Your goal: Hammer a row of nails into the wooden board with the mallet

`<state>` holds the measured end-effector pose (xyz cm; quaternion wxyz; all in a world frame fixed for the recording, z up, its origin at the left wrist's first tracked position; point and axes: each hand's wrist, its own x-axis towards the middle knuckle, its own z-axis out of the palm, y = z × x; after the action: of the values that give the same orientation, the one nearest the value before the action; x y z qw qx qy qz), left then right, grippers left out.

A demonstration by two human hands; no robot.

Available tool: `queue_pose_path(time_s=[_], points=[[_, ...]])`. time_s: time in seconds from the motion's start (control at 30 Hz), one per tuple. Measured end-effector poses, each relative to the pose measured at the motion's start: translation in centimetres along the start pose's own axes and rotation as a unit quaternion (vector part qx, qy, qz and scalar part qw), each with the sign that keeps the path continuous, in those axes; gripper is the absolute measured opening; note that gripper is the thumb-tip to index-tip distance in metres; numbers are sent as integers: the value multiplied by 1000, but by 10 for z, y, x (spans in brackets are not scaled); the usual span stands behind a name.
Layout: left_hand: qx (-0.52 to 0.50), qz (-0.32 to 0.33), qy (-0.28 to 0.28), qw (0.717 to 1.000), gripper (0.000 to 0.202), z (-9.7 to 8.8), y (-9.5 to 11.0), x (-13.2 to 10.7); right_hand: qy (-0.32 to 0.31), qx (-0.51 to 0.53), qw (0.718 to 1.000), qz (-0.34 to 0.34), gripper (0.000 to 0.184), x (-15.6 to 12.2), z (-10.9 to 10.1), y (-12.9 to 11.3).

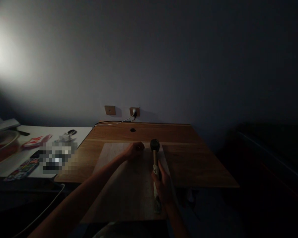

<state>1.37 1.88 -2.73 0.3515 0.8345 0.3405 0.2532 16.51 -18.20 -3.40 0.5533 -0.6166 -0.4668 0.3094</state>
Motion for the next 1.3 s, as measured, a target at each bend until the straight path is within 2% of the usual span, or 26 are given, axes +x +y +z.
queue_pose_path(time_s=[0.2,0.57,0.8,0.97,1.1,1.3], points=[[5,-3,34,999,25,14,-2,6,-6,-11,1000,-6,63,0,0,-6],[23,21,38,999,23,17,-6,4,-4,-15,1000,-2,62,2,2,3],[46,10,35,998,24,18,-5,1,7,-6,1000,8,60,3,3,-5],[69,30,29,997,24,16,-1,-1,3,15,999,32,58,6,6,-7],[78,18,29,996,23,16,-1,1,8,15,1000,19,62,5,9,-6],[100,4,44,994,16,17,-2,3,-25,-10,1000,-1,63,4,10,-4]])
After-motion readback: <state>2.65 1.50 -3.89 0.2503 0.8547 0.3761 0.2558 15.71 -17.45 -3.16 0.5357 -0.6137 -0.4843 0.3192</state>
